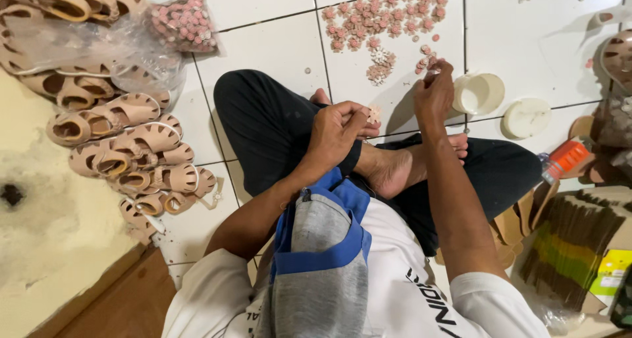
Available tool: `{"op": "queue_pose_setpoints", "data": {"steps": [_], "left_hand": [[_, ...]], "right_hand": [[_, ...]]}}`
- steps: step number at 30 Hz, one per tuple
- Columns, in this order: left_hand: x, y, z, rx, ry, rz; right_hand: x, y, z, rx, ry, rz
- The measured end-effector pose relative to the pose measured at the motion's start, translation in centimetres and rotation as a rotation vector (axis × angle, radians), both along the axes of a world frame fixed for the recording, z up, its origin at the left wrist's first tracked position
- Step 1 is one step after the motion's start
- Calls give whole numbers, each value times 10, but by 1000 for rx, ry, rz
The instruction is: The person sits on the floor and assembles small flower-shaped decorative parts by hand. They pick up individual pieces, align them, and press them together, occasionally using a small container of adhesive. The person handles the parts one at a time and places the assembled units back on the floor.
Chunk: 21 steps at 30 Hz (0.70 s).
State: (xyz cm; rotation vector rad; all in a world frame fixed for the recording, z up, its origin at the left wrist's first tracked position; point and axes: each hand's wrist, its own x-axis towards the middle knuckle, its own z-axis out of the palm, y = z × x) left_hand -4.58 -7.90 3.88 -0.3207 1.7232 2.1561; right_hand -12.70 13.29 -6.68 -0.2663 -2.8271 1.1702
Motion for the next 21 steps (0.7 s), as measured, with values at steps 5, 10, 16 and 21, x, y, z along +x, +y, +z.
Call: {"op": "queue_pose_setpoints", "data": {"steps": [5,10,16,21], "left_hand": [[0,-9,-5,126,-99,-15],[5,-8,-3,156,-102,-21],[10,-4,2,97,6,-45],[13,9,8,91,112,-72]], "right_hand": [[0,0,-5,40,-10,16],[4,3,-10,90,-56,91],[45,5,41,-515,-7,61],[93,2,108,-782,10,103]]}}
